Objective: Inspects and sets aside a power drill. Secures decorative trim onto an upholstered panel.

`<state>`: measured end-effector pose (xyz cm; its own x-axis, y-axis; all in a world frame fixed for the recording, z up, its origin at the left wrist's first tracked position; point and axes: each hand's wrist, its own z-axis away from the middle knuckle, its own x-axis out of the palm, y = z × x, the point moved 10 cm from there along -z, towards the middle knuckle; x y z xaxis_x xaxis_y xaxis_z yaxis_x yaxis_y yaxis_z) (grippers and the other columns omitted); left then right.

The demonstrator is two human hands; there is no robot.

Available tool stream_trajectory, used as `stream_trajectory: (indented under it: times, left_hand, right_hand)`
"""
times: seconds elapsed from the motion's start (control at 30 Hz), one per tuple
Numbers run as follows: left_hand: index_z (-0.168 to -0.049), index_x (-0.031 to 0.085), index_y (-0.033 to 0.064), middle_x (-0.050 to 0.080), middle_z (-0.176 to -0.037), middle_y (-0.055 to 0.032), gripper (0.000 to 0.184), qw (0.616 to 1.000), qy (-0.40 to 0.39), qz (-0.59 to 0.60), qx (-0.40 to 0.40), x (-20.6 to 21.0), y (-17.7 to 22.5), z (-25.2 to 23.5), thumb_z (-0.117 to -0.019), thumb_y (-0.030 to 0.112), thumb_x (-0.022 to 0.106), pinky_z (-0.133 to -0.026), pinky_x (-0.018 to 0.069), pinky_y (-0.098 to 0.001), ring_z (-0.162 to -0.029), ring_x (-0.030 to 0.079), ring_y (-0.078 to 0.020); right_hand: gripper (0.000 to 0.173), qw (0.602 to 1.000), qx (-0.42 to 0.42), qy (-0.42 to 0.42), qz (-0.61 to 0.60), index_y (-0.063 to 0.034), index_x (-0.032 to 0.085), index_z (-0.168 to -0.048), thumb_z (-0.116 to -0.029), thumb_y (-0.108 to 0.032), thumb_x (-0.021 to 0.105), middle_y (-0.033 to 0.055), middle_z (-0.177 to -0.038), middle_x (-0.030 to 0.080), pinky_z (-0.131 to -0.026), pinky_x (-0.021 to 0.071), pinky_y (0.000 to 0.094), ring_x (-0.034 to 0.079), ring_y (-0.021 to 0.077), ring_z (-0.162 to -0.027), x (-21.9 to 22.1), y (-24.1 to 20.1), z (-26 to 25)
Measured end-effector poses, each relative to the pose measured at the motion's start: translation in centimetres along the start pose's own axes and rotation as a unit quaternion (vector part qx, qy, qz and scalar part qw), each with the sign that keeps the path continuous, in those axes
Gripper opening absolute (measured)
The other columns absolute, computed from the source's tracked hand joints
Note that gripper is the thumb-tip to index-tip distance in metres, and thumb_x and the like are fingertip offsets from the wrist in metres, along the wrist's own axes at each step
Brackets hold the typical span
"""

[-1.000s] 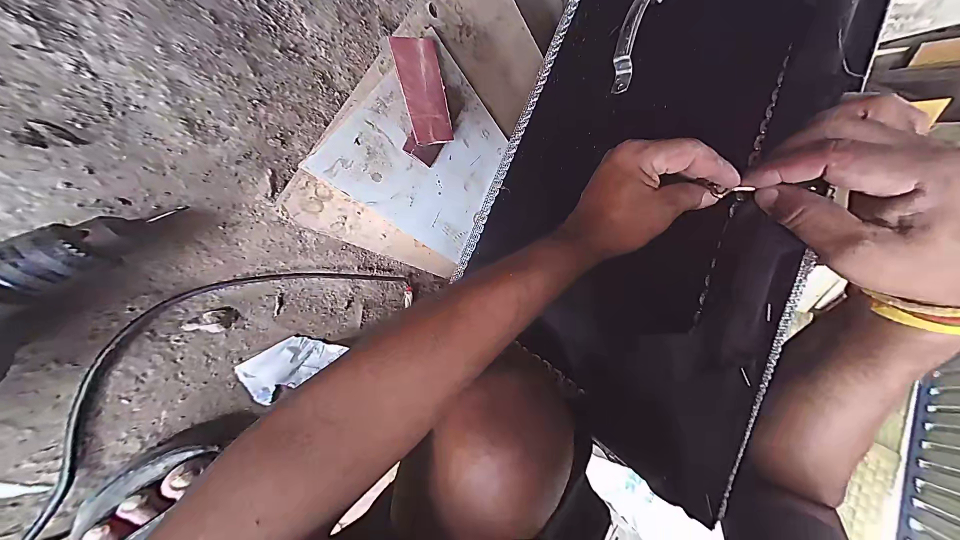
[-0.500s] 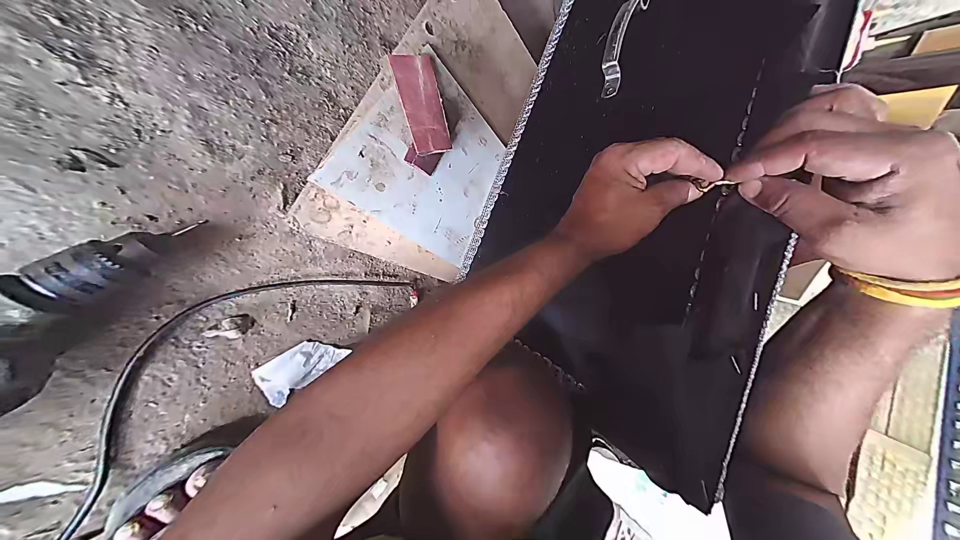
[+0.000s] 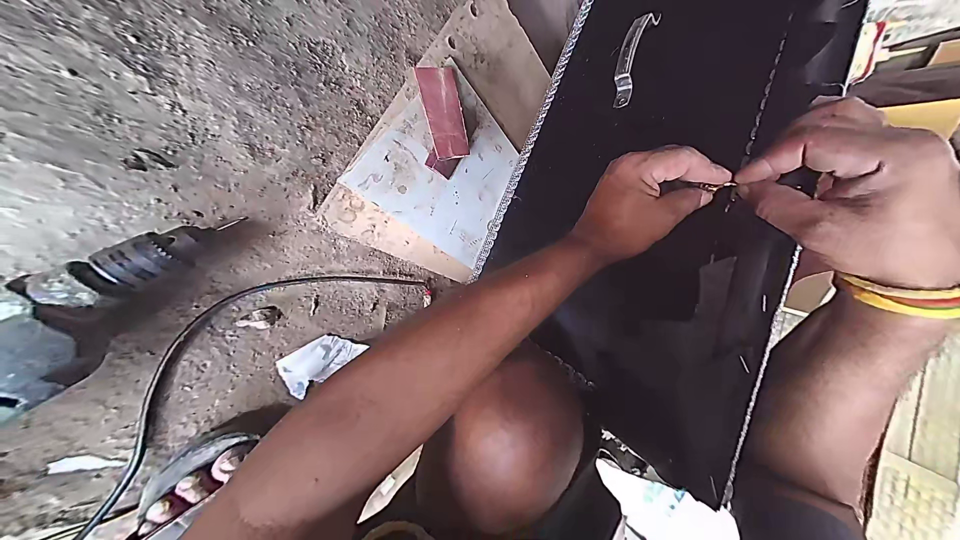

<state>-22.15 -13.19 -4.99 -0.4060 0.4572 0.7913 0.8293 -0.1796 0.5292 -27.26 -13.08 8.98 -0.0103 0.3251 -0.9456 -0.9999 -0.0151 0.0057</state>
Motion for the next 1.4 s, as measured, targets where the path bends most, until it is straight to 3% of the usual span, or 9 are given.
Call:
stream_trajectory:
  times: [0.47, 0.53, 0.6, 0.67, 0.73, 0.9, 1.03, 1.1, 1.4]
  left_hand:
    - [-0.102, 0.074, -0.0065, 0.075, -0.101, -0.0133, 0.013, 1.000, -0.022, -0.005, -0.020, 0.40, -0.25, -0.38, -0.0891, -0.008, 0.070, -0.086, 0.0606, -0.0298, -0.094, 0.072, -0.0147]
    - [-0.110, 0.071, -0.0078, 0.074, -0.099, -0.0132, 0.021, 0.999, -0.013, -0.009, -0.033, 0.50, -0.40, -0.27, -0.0892, -0.009, 0.069, -0.082, 0.0604, -0.0302, -0.089, 0.071, -0.0150]
    - [-0.129, 0.059, -0.0089, 0.071, -0.095, -0.0137, 0.042, 0.998, -0.007, -0.003, -0.065, 0.52, -0.69, -0.28, -0.0885, -0.010, 0.069, -0.076, 0.0606, -0.0308, -0.083, 0.069, -0.0162]
    - [-0.136, 0.051, -0.0078, 0.071, -0.093, -0.0135, 0.052, 0.997, 0.003, 0.004, -0.083, 0.52, -0.90, -0.24, -0.0879, -0.011, 0.069, -0.073, 0.0608, -0.0309, -0.080, 0.070, -0.0166]
    - [-0.132, 0.053, -0.0089, 0.070, -0.094, -0.0134, 0.046, 0.997, 0.004, 0.002, -0.076, 0.57, -0.86, -0.12, -0.0886, -0.011, 0.068, -0.074, 0.0606, -0.0309, -0.081, 0.069, -0.0164]
    - [-0.102, 0.070, -0.0074, 0.071, -0.095, -0.0130, 0.012, 0.999, 0.003, -0.017, -0.035, 0.34, -0.62, -0.14, -0.0894, -0.009, 0.069, -0.076, 0.0591, -0.0283, -0.083, 0.068, -0.0139]
    - [-0.101, 0.070, -0.0063, 0.072, -0.096, -0.0125, 0.011, 0.999, -0.005, -0.024, -0.045, 0.23, -0.66, -0.19, -0.0891, -0.008, 0.070, -0.078, 0.0598, -0.0287, -0.086, 0.069, -0.0143]
    - [-0.101, 0.070, -0.0053, 0.072, -0.097, -0.0115, 0.011, 0.998, -0.016, -0.033, -0.048, 0.26, -0.67, -0.14, -0.0900, -0.007, 0.070, -0.079, 0.0602, -0.0294, -0.087, 0.069, -0.0143]
    - [-0.099, 0.071, -0.0055, 0.074, -0.098, -0.0123, 0.009, 0.999, -0.020, -0.038, -0.023, 0.17, -0.21, -0.11, -0.0904, -0.005, 0.069, -0.089, 0.0597, -0.0338, -0.094, 0.071, -0.0164]
  right_hand:
    - [0.012, 1.000, -0.023, -0.012, -0.008, -0.0102, 0.076, -0.087, -0.0892, -0.018, 0.067, 0.0048, -0.091, 0.071, -0.107, 0.0387, 0.0420, 0.061, 0.0194, -0.108, 0.11, 0.10, 0.03]
    - [0.011, 1.000, -0.022, -0.008, -0.013, -0.0106, 0.075, -0.087, -0.0887, -0.018, 0.068, 0.0046, -0.092, 0.070, -0.109, 0.0388, 0.0421, 0.061, 0.0196, -0.109, 0.05, 0.14, 0.04]
    - [0.011, 1.000, -0.018, -0.004, -0.015, -0.0108, 0.076, -0.087, -0.0885, -0.018, 0.068, 0.0048, -0.093, 0.071, -0.108, 0.0392, 0.0419, 0.061, 0.0198, -0.110, -0.03, 0.21, 0.03]
    - [0.010, 1.000, -0.013, 0.000, -0.016, -0.0108, 0.076, -0.087, -0.0883, -0.018, 0.068, 0.0050, -0.093, 0.071, -0.109, 0.0394, 0.0418, 0.061, 0.0198, -0.110, -0.11, 0.31, 0.08]
    - [0.010, 1.000, -0.012, 0.003, -0.019, -0.0110, 0.075, -0.087, -0.0884, -0.018, 0.069, 0.0049, -0.094, 0.070, -0.108, 0.0401, 0.0410, 0.061, 0.0195, -0.111, -0.11, 0.39, 0.18]
    - [0.011, 1.000, -0.027, 0.002, -0.015, -0.0096, 0.076, -0.087, -0.0881, -0.016, 0.067, 0.0065, -0.093, 0.071, -0.108, 0.0400, 0.0410, 0.062, 0.0199, -0.110, -0.20, -0.06, 0.11]
    - [0.011, 0.999, -0.034, 0.006, -0.029, -0.0100, 0.076, -0.087, -0.0886, -0.016, 0.067, 0.0052, -0.092, 0.071, -0.109, 0.0379, 0.0409, 0.062, 0.0179, -0.107, -0.22, -0.19, 0.06]
    - [0.011, 0.998, -0.045, 0.007, -0.032, -0.0101, 0.076, -0.087, -0.0892, -0.015, 0.066, 0.0043, -0.091, 0.072, -0.116, 0.0352, 0.0430, 0.064, 0.0167, -0.107, -0.14, -0.19, 0.08]
    - [0.015, 0.998, -0.052, 0.005, -0.021, -0.0109, 0.077, -0.087, -0.0893, -0.016, 0.063, 0.0040, -0.090, 0.073, -0.115, 0.0328, 0.0455, 0.064, 0.0188, -0.108, -0.01, -0.47, 0.11]
